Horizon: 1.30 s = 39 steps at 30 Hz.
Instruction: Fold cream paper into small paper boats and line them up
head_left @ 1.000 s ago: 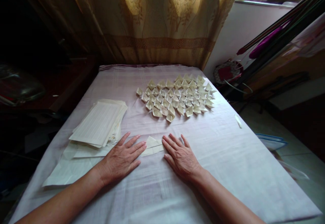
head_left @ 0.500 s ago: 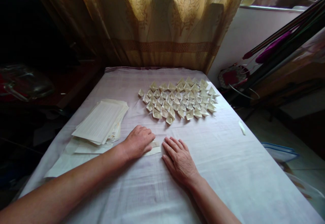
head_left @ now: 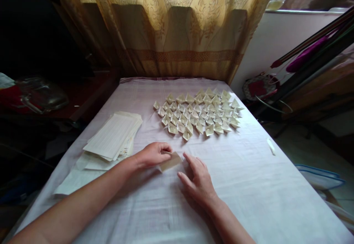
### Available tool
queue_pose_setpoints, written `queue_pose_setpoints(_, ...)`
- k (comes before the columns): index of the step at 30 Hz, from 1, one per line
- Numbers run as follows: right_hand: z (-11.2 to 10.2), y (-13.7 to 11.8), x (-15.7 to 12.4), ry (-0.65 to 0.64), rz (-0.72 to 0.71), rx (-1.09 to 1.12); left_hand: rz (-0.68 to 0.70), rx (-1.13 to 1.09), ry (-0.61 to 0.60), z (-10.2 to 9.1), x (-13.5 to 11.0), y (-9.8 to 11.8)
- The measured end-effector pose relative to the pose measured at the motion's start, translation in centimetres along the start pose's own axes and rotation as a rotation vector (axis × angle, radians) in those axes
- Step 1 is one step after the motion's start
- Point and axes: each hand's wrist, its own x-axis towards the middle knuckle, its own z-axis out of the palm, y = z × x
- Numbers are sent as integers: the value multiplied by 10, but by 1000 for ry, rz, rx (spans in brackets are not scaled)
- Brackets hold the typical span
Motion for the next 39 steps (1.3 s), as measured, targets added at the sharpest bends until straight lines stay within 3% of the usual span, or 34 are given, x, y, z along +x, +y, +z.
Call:
queue_pose_setpoints(3,6,-9,9,60,89,189,17,-160,107,12,-7,1)
queue_pose_setpoints(5,9,-19,17,41,116,296,25,-396,175,20,-12,0)
queue_pose_setpoints(8,11,-30,27,110,76,291,29,-537,250,25,-22,-4)
queue_pose_setpoints(10,9,-31,33,183,-56,132,95,-346,364,25,-30,-9)
queue_pose_setpoints(13,5,-29,40,211,-289,-142,285,131,573,22,-44,-17)
queue_pose_setpoints(15,6,-29,43,218,-380,-238,414,427,628,22,-52,-22)
queue_pose_setpoints(17,8,-30,42,200,-413,-278,489,616,655,25,-58,-26)
queue_pose_setpoints(20,12,-31,34,102,-406,-293,495,701,666,33,-65,-31)
queue_pose_setpoints(23,10,-29,19,12,-387,-245,438,664,616,39,-72,-34)
queue_pose_setpoints(27,2,-23,8,-10,-320,-133,374,589,552,40,-79,-37)
queue_pose_setpoints(34,2,-15,15,-78,-166,-38,195,489,516,36,-79,-40)
queue_pose_setpoints(39,7,-13,23,-84,-97,-73,107,455,570,40,-74,-35)
